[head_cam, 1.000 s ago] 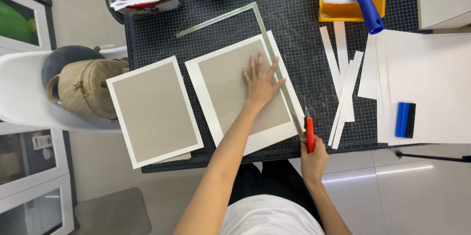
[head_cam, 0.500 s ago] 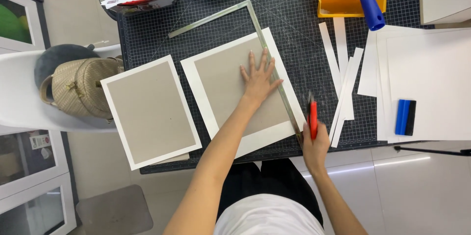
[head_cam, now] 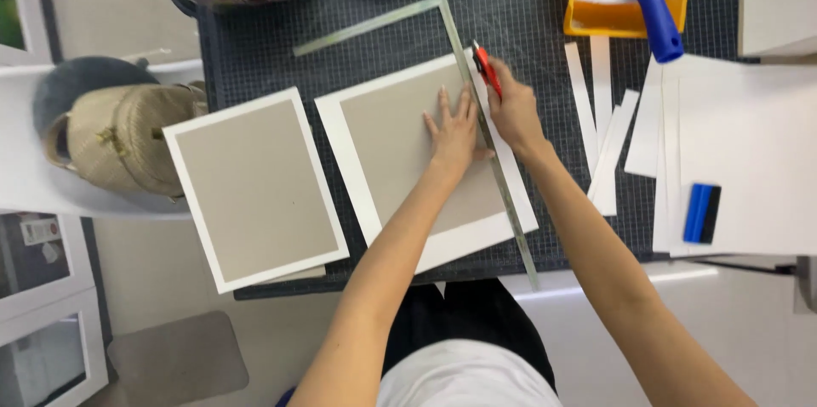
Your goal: Applying glue to cardboard panels with a roller, mounting them onto a backing sheet, and trimming the excess material using a utility knife and metal square.
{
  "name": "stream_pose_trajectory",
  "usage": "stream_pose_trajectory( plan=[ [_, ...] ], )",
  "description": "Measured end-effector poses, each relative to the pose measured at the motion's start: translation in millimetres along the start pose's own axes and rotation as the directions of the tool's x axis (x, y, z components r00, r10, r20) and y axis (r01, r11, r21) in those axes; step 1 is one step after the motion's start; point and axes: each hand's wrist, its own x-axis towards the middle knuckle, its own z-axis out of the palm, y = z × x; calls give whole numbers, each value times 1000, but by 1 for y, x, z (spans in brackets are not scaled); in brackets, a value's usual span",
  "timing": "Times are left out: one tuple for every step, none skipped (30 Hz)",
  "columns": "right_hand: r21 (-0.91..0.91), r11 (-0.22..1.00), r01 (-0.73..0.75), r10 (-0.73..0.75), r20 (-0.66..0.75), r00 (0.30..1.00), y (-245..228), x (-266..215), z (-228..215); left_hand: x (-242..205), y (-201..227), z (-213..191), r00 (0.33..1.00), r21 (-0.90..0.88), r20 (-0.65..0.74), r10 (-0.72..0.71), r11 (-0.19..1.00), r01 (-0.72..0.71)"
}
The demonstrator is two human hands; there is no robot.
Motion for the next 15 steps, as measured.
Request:
stream_pose_trajectory(
  plan=[
    [42, 995, -86, 87, -29, 996, -3, -3, -4, 1, -2, 1, 1000, -8, -16, 8, 1000, -8],
    [85, 982, -170, 175, -55, 983, -7, -6, -8, 2, -4, 1, 999, -16, -32, 15, 1000, -15],
    [84, 982, -168, 173, -57, 983, 0, -21, -10, 2, -3, -1, 999, -16, -35, 15, 1000, -16],
    [209, 934, -289, 297, -4, 955, 6, -37, -12, 2, -3, -3, 1000, -15, -22, 9, 1000, -9],
    [320, 855, -408, 410, 65, 910, 14, -54, -15, 1, -2, -4, 1000, -16, -6, 3, 1000, -4],
    [317, 856, -408, 410, 65, 910, 6, -65, -20, 2, -2, -8, 1000, -20, -7, 5, 1000, -5],
    [391, 781, -487, 475, 134, 870, -3, -79, -25, 0, -2, -9, 1000, -15, -1, 3, 1000, -3],
    [455, 692, -561, 530, 208, 822, -10, -93, -31, -2, -1, -10, 1000, -11, 6, 1, 1000, -1],
    [455, 690, -563, 534, 206, 820, -16, -99, -33, -3, -3, -8, 1000, -10, 8, 5, 1000, -5],
    [473, 659, -585, 553, 222, 803, -22, -104, -36, -5, -4, -6, 1000, -19, 9, 11, 1000, -10],
    [494, 630, -599, 568, 233, 789, -27, -106, -38, -2, -5, -7, 1000, -26, 4, 17, 1000, -17],
    [498, 631, -595, 568, 226, 791, -30, -103, -41, 0, -6, -8, 1000, -23, -1, 22, 1000, -22],
    [527, 610, -592, 558, 245, 793, -33, -104, -44, -1, -6, -7, 1000, -30, -1, 21, 999, -21],
    [555, 587, -589, 547, 264, 794, -37, -105, -47, -2, -6, -6, 1000, -38, -2, 21, 999, -21],
    [557, 586, -588, 549, 262, 794, -40, -105, -50, -2, -6, -4, 1000, -36, -1, 24, 999, -24]
  ],
)
